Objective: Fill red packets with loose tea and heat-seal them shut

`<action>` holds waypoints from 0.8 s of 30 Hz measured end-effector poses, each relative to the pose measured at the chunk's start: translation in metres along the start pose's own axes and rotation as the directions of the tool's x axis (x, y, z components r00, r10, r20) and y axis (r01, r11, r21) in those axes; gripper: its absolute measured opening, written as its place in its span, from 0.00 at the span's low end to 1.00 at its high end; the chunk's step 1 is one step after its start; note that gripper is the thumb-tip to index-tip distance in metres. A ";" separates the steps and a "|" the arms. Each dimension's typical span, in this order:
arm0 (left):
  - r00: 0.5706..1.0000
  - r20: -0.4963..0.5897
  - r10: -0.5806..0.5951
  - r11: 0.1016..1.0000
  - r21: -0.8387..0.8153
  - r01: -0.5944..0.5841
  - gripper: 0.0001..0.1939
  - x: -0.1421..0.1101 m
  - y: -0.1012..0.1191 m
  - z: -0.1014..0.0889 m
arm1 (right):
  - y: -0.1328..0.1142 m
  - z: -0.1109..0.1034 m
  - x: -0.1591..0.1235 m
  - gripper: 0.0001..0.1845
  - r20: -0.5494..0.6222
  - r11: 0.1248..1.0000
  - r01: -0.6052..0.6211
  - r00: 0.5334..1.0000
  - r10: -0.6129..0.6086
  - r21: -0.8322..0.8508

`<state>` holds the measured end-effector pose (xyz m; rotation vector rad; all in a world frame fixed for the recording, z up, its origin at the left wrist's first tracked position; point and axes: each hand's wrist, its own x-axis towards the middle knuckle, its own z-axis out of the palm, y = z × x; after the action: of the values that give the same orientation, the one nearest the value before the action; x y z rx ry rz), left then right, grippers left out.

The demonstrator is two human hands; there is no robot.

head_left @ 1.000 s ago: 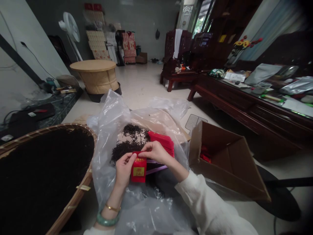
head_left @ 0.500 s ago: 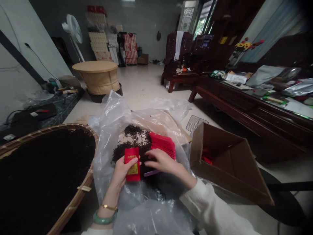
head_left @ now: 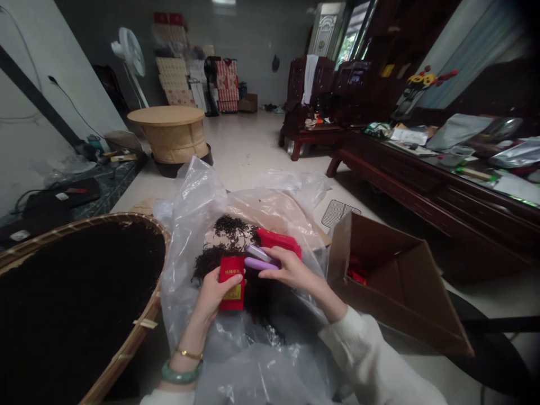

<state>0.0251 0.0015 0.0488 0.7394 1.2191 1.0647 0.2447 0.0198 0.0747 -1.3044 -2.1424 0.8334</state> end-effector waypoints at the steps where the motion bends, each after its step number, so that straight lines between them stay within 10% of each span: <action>1: 1.000 0.015 0.010 0.999 0.040 -0.010 0.27 0.000 0.000 0.002 | -0.004 -0.005 0.004 0.30 0.002 0.999 0.020 1.000 -0.020 0.031; 7: 0.989 0.091 0.114 0.958 0.254 -0.134 0.19 -0.003 0.001 0.013 | -0.036 -0.005 0.023 0.24 0.142 0.995 0.083 0.986 -0.091 0.058; 24: 0.994 0.045 0.096 0.939 0.328 -0.105 0.20 -0.005 -0.005 0.015 | -0.042 0.010 0.021 0.07 0.011 0.997 0.061 0.998 -0.061 0.040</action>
<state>0.0410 -0.0034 0.0497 1.0821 1.3643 0.9373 0.2035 0.0216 0.1003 -1.2110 -2.1531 0.8562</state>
